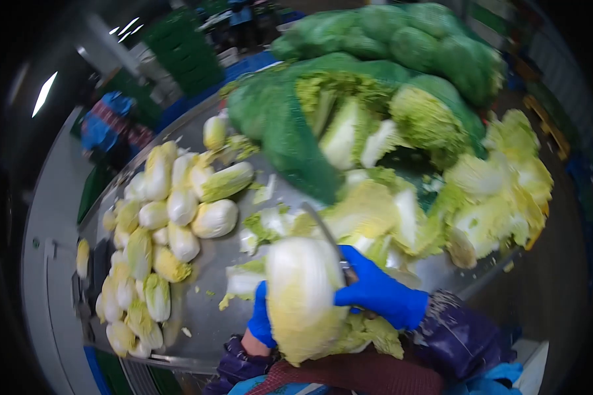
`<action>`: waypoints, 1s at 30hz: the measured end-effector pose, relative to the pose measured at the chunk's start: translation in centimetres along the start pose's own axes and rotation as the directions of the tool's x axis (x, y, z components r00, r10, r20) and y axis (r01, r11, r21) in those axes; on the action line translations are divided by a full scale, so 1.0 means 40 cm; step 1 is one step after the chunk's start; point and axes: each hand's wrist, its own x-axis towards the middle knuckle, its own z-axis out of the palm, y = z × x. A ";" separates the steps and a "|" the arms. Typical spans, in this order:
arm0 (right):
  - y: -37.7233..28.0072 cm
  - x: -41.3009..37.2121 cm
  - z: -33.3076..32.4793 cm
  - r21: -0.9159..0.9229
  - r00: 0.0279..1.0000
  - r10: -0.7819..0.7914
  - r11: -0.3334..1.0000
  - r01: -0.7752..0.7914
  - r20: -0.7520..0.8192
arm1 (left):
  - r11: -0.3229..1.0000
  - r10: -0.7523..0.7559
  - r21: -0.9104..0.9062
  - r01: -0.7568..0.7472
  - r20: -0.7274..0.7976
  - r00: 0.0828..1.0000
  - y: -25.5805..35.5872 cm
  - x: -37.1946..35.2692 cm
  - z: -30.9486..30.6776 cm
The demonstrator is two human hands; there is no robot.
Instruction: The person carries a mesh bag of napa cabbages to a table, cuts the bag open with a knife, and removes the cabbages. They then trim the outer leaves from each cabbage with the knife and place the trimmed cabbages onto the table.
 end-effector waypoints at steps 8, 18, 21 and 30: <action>0.054 0.035 -0.079 -0.348 0.840 -0.533 0.810 0.473 -0.099 | 0.998 -0.027 0.050 0.024 0.070 0.997 -0.025 0.036 0.002; 0.002 0.014 -0.009 -0.357 0.839 -0.539 0.800 0.482 -0.076 | 0.989 0.097 -0.117 -0.092 0.038 0.995 0.003 0.004 0.005; -0.006 0.026 0.016 -0.480 0.858 -0.508 0.773 0.414 -0.078 | 0.965 0.229 0.115 -0.235 0.062 0.971 -0.008 0.013 -0.017; 0.036 0.057 -0.020 -0.149 0.894 -0.445 0.889 0.433 -0.056 | 0.991 0.111 0.074 -0.114 0.041 0.993 0.007 0.005 -0.026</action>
